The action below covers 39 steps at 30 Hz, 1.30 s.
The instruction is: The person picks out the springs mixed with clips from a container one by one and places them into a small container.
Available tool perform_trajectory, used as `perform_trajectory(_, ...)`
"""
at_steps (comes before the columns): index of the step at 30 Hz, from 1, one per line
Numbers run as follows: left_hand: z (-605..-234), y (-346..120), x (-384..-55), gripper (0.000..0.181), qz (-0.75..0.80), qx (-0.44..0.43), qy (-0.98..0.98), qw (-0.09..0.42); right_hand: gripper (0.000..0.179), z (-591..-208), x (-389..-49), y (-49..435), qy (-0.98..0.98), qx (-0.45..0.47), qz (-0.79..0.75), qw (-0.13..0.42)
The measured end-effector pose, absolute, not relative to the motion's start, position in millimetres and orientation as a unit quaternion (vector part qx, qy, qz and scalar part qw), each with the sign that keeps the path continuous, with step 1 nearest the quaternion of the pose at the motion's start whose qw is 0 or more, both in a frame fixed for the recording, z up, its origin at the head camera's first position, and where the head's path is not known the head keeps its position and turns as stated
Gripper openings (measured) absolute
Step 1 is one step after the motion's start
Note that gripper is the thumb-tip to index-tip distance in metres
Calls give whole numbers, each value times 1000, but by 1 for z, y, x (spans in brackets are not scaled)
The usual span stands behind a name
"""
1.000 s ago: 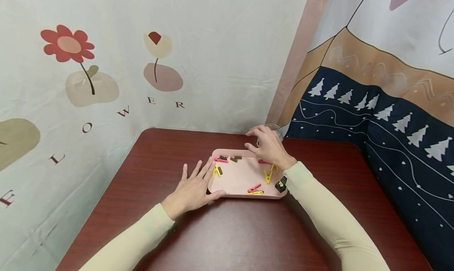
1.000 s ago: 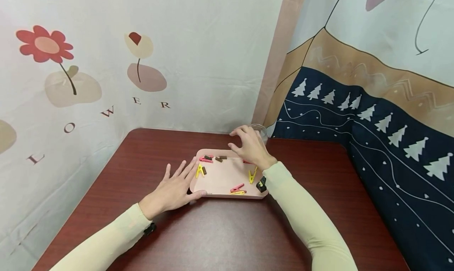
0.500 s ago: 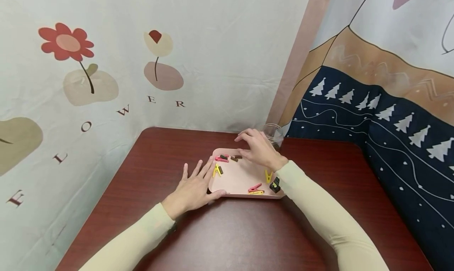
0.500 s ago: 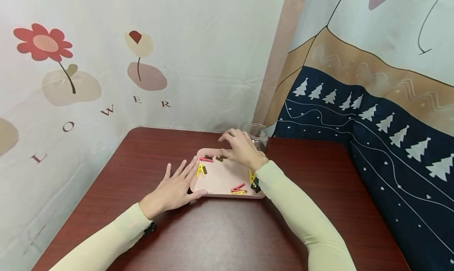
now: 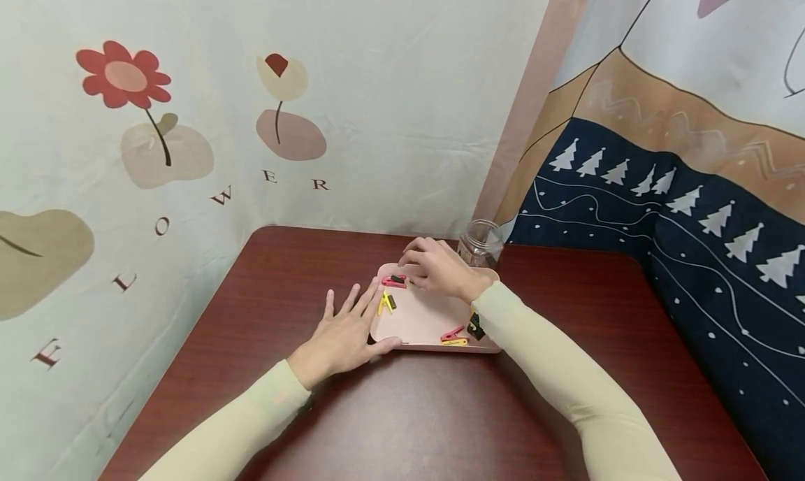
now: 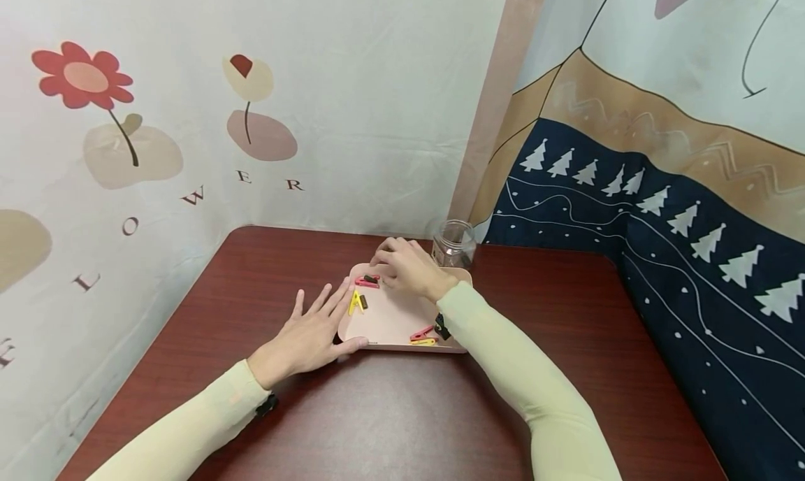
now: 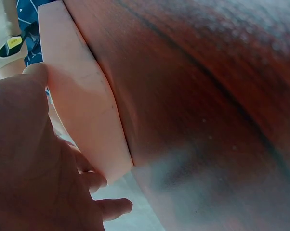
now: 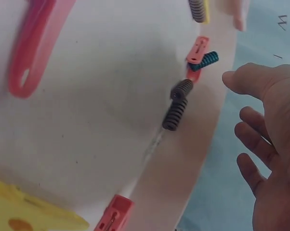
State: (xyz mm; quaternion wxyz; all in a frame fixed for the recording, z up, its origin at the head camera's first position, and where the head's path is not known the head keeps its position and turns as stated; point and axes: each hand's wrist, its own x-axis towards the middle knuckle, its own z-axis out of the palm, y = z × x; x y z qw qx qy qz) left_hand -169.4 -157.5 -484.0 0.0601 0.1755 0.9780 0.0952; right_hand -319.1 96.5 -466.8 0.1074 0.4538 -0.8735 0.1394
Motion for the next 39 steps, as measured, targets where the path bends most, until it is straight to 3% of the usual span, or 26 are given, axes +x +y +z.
perform_trajectory(6,-484,-157,-169,116,99,176,978,58,32,-474,-321,90,-882,443,150,56)
perform_trajectory(13,-482,-156,-168,117,103,176,977,61,37,-479,-323,80,-890,438,124,32)
perform_trajectory(39,-485,-156,-170,117,89,174,979,60,34,-486,-323,85,-899,423,103,36)
